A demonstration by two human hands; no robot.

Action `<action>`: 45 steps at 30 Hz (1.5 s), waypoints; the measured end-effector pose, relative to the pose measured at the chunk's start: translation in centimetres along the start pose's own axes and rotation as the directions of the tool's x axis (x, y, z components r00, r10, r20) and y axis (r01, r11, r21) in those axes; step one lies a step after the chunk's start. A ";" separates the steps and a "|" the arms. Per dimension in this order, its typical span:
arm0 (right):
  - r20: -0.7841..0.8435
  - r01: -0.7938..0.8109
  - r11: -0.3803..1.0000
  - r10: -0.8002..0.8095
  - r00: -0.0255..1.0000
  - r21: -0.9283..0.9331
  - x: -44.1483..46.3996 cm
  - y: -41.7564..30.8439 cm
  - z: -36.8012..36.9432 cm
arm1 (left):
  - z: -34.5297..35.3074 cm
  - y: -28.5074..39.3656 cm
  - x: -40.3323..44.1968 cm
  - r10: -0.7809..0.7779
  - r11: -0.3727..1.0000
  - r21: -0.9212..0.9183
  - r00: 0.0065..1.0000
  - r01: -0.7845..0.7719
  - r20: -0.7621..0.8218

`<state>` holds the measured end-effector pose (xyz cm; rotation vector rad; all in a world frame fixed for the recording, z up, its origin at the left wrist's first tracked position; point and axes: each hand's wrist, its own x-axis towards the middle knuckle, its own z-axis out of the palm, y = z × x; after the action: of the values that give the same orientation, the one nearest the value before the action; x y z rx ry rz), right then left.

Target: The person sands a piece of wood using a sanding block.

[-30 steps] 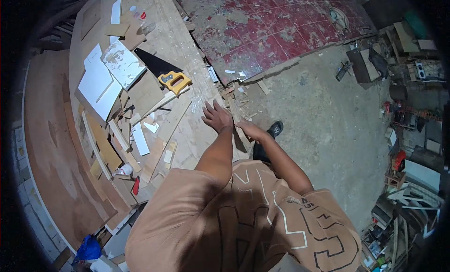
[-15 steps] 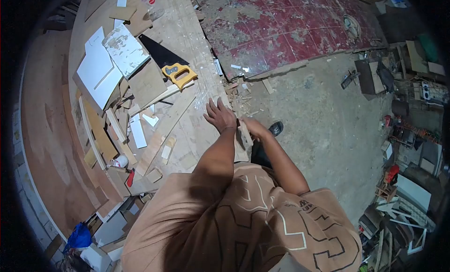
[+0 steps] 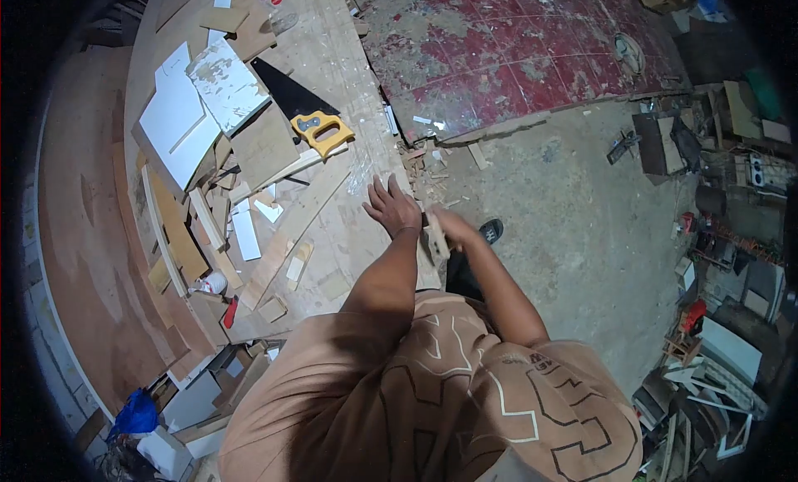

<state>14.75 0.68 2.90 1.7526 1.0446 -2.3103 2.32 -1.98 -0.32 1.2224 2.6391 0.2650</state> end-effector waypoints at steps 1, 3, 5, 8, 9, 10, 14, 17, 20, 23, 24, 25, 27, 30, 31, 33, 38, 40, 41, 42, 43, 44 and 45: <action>0.052 -0.069 0.991 0.064 0.997 0.113 0.5 -0.5 -0.7 | 0.0 0.1 0.0 0.005 1.000 -0.006 1.000 -0.006 -0.023; 0.118 -0.097 0.976 0.074 0.990 0.194 0.7 -0.1 -1.8 | -0.1 0.3 0.0 -0.004 1.000 -0.023 0.999 0.003 -0.033; 0.091 -0.051 0.994 0.043 0.995 0.097 -1.3 1.1 -1.2 | -0.2 0.4 0.1 -0.005 1.000 -0.023 1.000 0.004 -0.027; 0.095 -0.069 0.996 0.063 0.994 0.056 -9.7 -3.0 -0.7 | -0.2 0.3 0.0 -0.005 1.000 -0.016 1.000 0.005 -0.010; 0.095 -0.131 0.991 0.129 0.987 0.012 -11.2 -4.2 -0.7 | -0.1 0.3 0.0 -0.003 1.000 -0.005 1.000 0.003 -0.016; 0.094 -0.190 0.981 0.192 0.977 -0.032 -11.8 -4.8 -0.7 | -0.1 0.3 0.1 -0.001 1.000 0.007 1.000 0.001 -0.024; 0.013 -0.102 0.995 0.102 0.995 -0.012 -0.2 0.3 0.2 | -0.1 0.2 0.1 -0.006 1.000 0.002 1.000 0.006 0.003; 0.099 -0.130 0.986 0.120 0.988 0.105 2.3 0.1 -1.2 | 0.4 0.1 0.0 0.010 1.000 -0.008 0.999 -0.011 -0.053; 0.069 -0.111 0.992 0.114 0.991 -0.055 -3.5 -1.7 -1.4 | 0.3 0.2 0.1 0.000 1.000 0.003 0.999 0.000 -0.035; 0.109 -0.108 0.994 0.110 0.988 -0.022 -9.9 -3.5 -2.1 | 0.5 0.1 0.1 0.011 1.000 0.030 0.998 -0.009 -0.055; 0.153 -0.121 0.993 0.120 0.981 -0.001 -10.8 -3.7 -2.3 | 0.4 0.0 0.0 0.008 1.000 0.028 0.999 -0.006 -0.051; 0.127 -0.116 0.993 0.117 0.985 -0.017 -9.7 -3.0 -2.2 | 0.3 0.1 -0.1 0.004 1.000 0.025 0.999 -0.003 -0.047; 0.076 -0.103 0.991 0.109 0.991 -0.084 -3.0 -1.8 -1.3 | 0.4 0.3 0.2 -0.007 1.000 0.022 0.999 0.008 -0.050; 0.044 -0.110 0.994 0.110 0.993 0.014 1.8 -1.4 -0.1 | 0.9 -0.2 0.1 0.001 0.999 0.042 1.000 0.000 -0.031; 0.054 -0.123 0.979 0.115 0.992 0.164 2.2 -1.5 -0.1 | 0.7 0.0 0.0 0.003 0.999 0.035 0.999 -0.001 -0.041; 0.063 -0.093 0.991 0.087 0.994 0.101 1.5 -0.6 -0.4 | 0.4 0.1 0.2 0.002 1.000 0.018 1.000 -0.002 -0.031; 0.060 -0.173 0.983 0.177 0.982 -0.059 -6.9 0.4 -0.8 | 0.5 0.1 0.1 0.005 1.000 0.024 0.999 -0.004 -0.045; 0.019 -0.119 0.992 0.119 0.993 0.041 -8.5 -2.0 1.1 | 0.7 -0.1 0.2 0.003 1.000 0.015 0.999 -0.002 -0.047; -0.029 -0.039 0.999 0.038 0.999 -0.019 -5.7 -1.0 1.2 | 0.8 -0.1 0.3 0.004 1.000 0.019 0.999 -0.004 -0.042; -0.072 0.039 0.996 -0.045 0.996 -0.081 -2.7 0.1 1.0 | 0.9 -0.2 0.3 0.007 1.000 0.025 0.999 -0.006 -0.036; -0.092 0.169 0.978 -0.181 0.979 -0.125 1.3 1.5 0.4 | 0.7 -0.3 0.3 0.006 1.000 0.029 0.999 -0.005 -0.035; -0.083 -0.028 0.999 0.026 0.996 -0.020 2.5 0.5 0.0 | 0.5 -0.2 0.1 0.002 1.000 0.021 1.000 -0.001 -0.030; -0.044 -0.086 0.994 0.089 0.995 0.074 2.2 0.0 -0.5 | 0.6 0.0 0.2 -0.003 1.000 0.009 1.000 0.003 -0.029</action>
<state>14.35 1.71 0.95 1.8482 0.8829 -2.2917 2.38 -1.80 -0.87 1.2261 2.6691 0.2725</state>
